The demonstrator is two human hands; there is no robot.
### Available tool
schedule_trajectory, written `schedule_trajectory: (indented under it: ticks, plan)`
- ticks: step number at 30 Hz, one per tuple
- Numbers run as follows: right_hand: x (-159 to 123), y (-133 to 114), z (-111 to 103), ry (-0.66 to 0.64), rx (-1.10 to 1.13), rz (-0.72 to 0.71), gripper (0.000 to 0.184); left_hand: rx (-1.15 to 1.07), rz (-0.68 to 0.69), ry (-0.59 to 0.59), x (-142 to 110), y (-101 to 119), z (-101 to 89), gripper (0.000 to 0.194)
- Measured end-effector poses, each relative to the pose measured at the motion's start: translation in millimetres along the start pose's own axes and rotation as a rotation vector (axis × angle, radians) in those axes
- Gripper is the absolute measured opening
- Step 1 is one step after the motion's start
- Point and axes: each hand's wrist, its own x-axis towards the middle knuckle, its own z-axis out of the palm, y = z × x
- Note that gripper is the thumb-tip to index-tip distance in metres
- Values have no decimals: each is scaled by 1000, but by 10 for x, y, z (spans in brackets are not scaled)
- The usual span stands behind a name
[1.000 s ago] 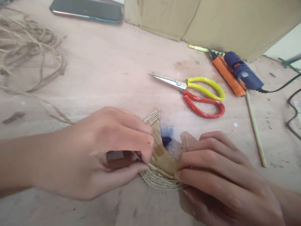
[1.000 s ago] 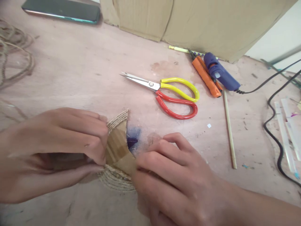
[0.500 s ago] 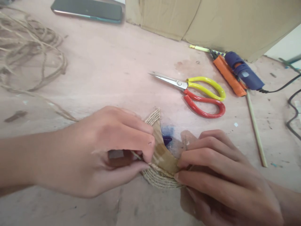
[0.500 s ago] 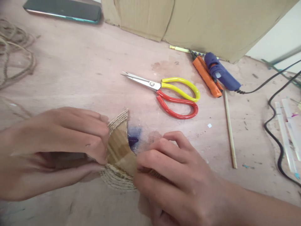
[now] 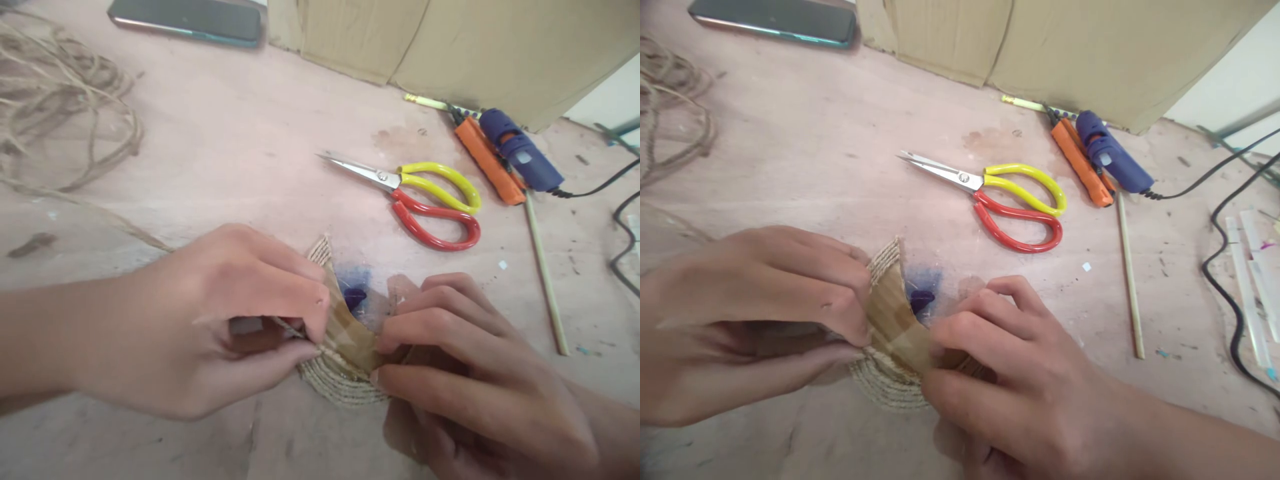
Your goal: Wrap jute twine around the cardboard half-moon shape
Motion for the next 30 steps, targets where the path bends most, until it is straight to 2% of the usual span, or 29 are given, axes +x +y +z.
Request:
schedule_trajectory:
  ticks: [3, 7, 14, 23, 30]
  plan:
    - [20, 16, -2, 7, -31, -47, 37, -103, -69, -73, -2, 3, -11, 21]
    - [25, 20, -19, -5, -22, -45, 40, -124, -71, -79, -11, -9, -18, 22]
    - [18, 21, -56, -57, 34, -13, 27, -156, -57, -78, 18, -5, -12, 20]
    - [74, 26, -50, -44, 23, -40, 33, -148, -63, -99, 21, -20, -7, 21]
    - [97, 42, -101, -117, 30, -41, 25, -157, -67, -105, 19, -17, -19, 22]
